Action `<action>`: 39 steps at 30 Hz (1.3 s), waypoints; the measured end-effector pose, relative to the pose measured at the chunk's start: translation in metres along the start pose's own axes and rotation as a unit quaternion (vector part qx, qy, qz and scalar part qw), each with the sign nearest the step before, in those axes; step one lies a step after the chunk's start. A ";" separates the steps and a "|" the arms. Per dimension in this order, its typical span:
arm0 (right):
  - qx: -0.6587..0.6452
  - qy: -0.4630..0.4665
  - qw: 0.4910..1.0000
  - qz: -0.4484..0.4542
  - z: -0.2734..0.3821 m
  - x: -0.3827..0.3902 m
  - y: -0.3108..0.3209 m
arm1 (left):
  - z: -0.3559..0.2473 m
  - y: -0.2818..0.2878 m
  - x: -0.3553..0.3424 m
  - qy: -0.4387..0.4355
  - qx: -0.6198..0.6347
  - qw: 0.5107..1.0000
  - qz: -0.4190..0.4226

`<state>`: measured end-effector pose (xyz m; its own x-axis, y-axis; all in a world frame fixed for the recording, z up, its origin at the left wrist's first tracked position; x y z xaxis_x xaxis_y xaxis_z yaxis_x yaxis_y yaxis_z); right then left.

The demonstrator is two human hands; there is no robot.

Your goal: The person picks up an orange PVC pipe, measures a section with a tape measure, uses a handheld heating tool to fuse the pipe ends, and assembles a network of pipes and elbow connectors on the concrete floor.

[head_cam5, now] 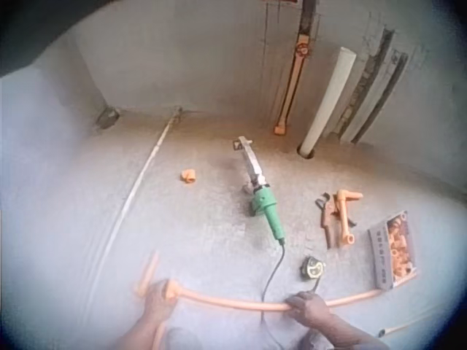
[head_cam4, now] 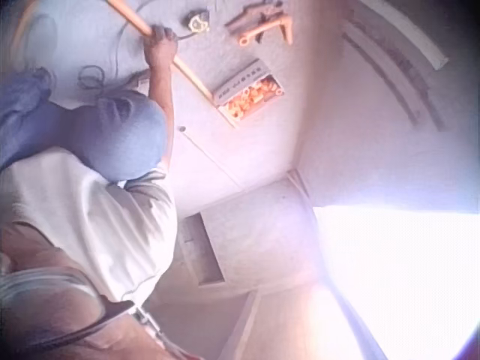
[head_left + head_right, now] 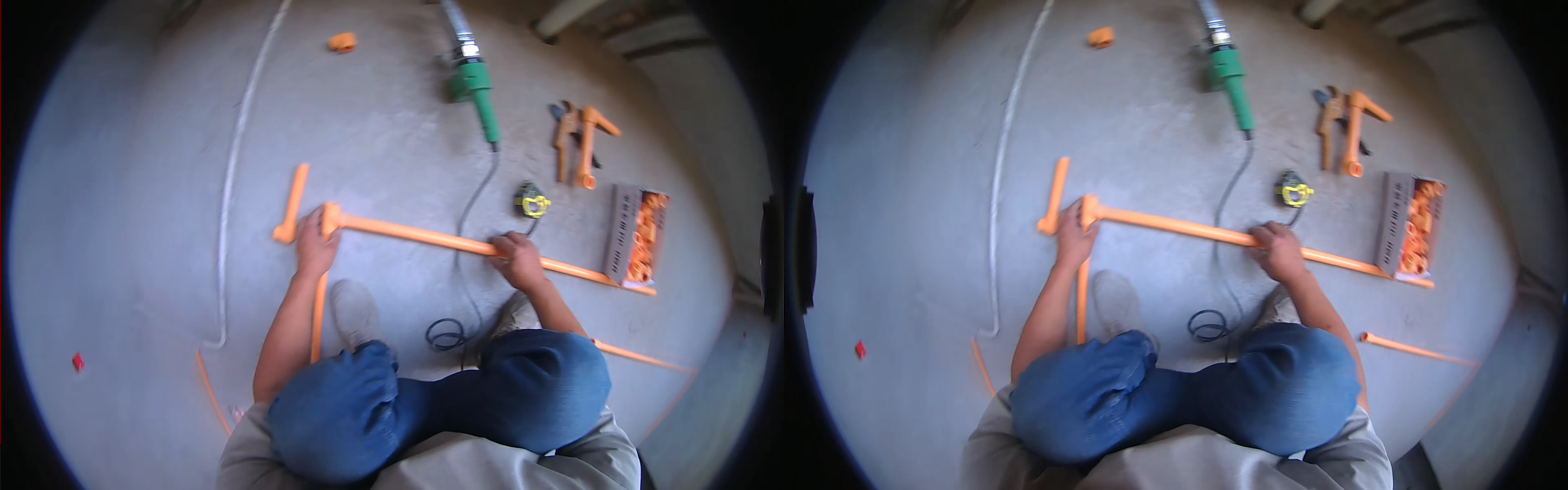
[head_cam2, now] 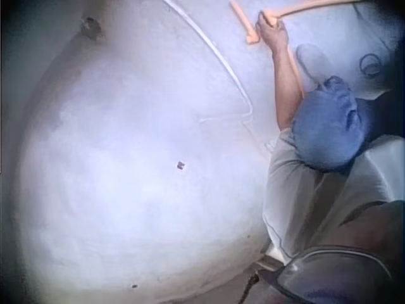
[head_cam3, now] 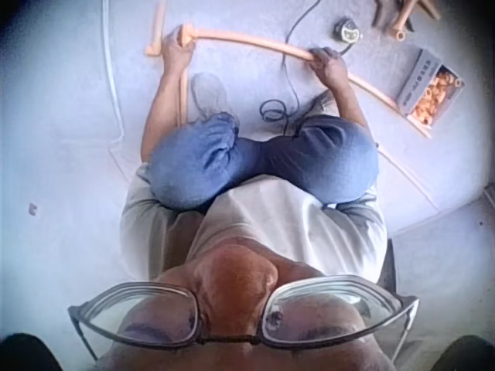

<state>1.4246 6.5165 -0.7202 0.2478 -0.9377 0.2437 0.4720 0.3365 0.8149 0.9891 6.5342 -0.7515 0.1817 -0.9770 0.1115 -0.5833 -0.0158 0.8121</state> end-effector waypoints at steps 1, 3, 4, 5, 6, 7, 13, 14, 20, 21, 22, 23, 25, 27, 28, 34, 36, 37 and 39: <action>0.010 0.017 1.000 -0.008 -0.003 0.001 0.004 | -0.002 -0.005 -0.001 0.021 0.055 0.998 -0.004; 0.024 0.005 1.000 0.010 -0.006 0.002 0.006 | 0.003 -0.006 0.001 0.051 0.103 0.993 -0.015; 0.030 0.005 0.999 0.014 -0.005 0.002 0.003 | 0.007 -0.003 0.002 0.053 0.098 0.994 -0.015; 0.036 0.004 0.999 0.016 -0.004 0.003 -0.001 | 0.010 0.000 0.003 0.053 0.094 0.994 -0.015; 0.034 0.011 0.999 0.021 -0.002 0.003 -0.004 | 0.013 0.002 0.006 0.067 0.080 0.995 -0.004; 0.034 0.002 0.999 0.026 -0.002 0.003 -0.006 | 0.014 0.005 0.005 0.073 0.077 0.994 -0.008; 0.028 -0.004 0.999 0.045 0.000 0.000 -0.011 | 0.017 0.005 -0.004 0.104 0.152 0.983 -0.004; 0.027 -0.004 0.999 0.040 -0.001 0.000 -0.011 | 0.015 0.004 -0.005 0.093 0.115 0.989 0.009; 0.015 0.015 0.999 0.041 0.004 -0.002 -0.009 | 0.028 -0.001 -0.010 0.111 0.102 0.987 0.050; 0.024 0.011 0.999 0.034 0.002 -0.004 -0.004 | 0.022 -0.007 -0.016 0.106 0.090 0.989 0.052; 0.018 0.015 0.999 0.044 0.003 -0.003 -0.009 | 0.021 -0.008 -0.016 0.100 0.092 0.989 0.058; 0.013 0.015 0.998 0.053 0.003 -0.001 -0.013 | 0.022 -0.004 -0.014 0.090 0.095 0.989 0.066; 0.050 0.030 0.997 0.049 -0.002 -0.003 -0.002 | 0.021 -0.019 -0.017 0.045 0.210 0.976 0.046; 0.058 0.044 0.996 0.055 -0.005 -0.001 -0.008 | 0.026 -0.020 -0.011 0.054 0.133 0.989 0.041; 0.060 0.041 0.995 0.063 -0.005 -0.004 -0.011 | 0.030 -0.019 -0.009 0.051 0.146 0.988 0.017; 0.069 0.017 0.995 0.073 -0.009 -0.003 -0.009 | 0.025 -0.017 -0.004 0.071 0.129 0.989 0.006; 0.075 0.014 0.995 0.058 -0.016 0.002 -0.006 | 0.027 -0.023 -0.005 0.114 0.180 0.977 0.006; 0.077 0.012 0.996 0.052 -0.019 0.005 -0.004 | 0.023 -0.023 -0.006 0.101 0.183 0.978 0.003; 0.067 0.012 0.997 0.038 -0.013 0.007 -0.003 | 0.018 -0.012 0.000 0.082 0.146 0.985 -0.034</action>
<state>1.4358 6.5106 -0.7275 0.2996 -0.9070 0.2959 0.3344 0.3903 0.8578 0.9817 6.5307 -0.7717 0.3387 -0.9249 0.1728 -0.7638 -0.1630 0.6245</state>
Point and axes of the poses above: each hand's wrist, its own x-axis away from the middle knuckle, its own y-axis out of the back of the hand, z = x × y, the point moved 6 cm from there along -x, towards the middle knuckle, and after that the axes turned 7 degrees about -z, right-handed, at the moved point
